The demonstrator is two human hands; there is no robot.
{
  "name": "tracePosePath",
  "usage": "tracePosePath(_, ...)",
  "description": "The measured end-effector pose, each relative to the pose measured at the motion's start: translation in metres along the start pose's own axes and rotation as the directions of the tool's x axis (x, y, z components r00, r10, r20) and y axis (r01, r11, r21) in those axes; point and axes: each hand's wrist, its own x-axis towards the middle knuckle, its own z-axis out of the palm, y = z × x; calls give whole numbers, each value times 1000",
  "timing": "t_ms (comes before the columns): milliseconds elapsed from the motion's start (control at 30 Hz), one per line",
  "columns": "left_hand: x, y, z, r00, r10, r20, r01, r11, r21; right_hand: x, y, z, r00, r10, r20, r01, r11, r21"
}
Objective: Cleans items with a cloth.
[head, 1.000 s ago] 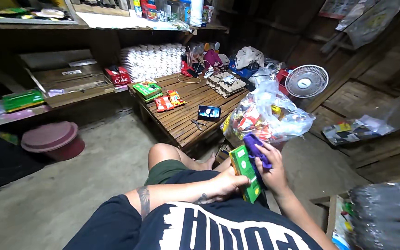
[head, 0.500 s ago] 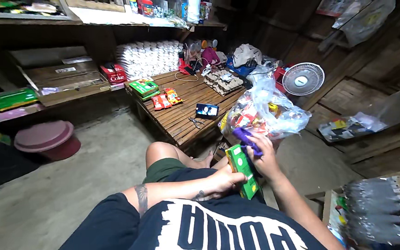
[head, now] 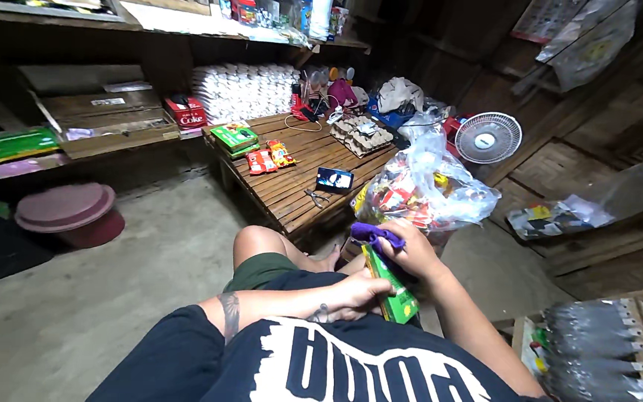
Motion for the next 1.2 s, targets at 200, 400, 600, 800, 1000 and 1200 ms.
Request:
tracePosePath(200, -3, 3, -2, 1000, -18, 8, 18, 1000, 0, 1, 41, -8, 966, 229, 116, -233, 972, 18)
tracePosePath(400, -4, 4, -2, 1000, -4, 19, 4, 1000, -8, -17, 61, 4, 936, 350, -23, -335, 911, 243)
tracePosePath(600, -5, 3, 0, 996, 94, -4, -94, 995, -29, -42, 45, 12, 854, 514, -73, -396, 736, 549)
tracePosePath(800, -6, -1, -1, 989, 144, -42, -145, 988, -44, -73, 43, 8, 823, 565, 53, -506, 687, 522)
tracePosePath(1000, -5, -4, 2, 980, 191, -58, -193, 980, -38, -101, 45, 16, 788, 615, 13, -486, 610, 626)
tracePosePath(1200, -7, -7, 4, 945, 323, -51, -320, 946, 54, -96, 29, 30, 755, 635, -164, -197, 458, 867)
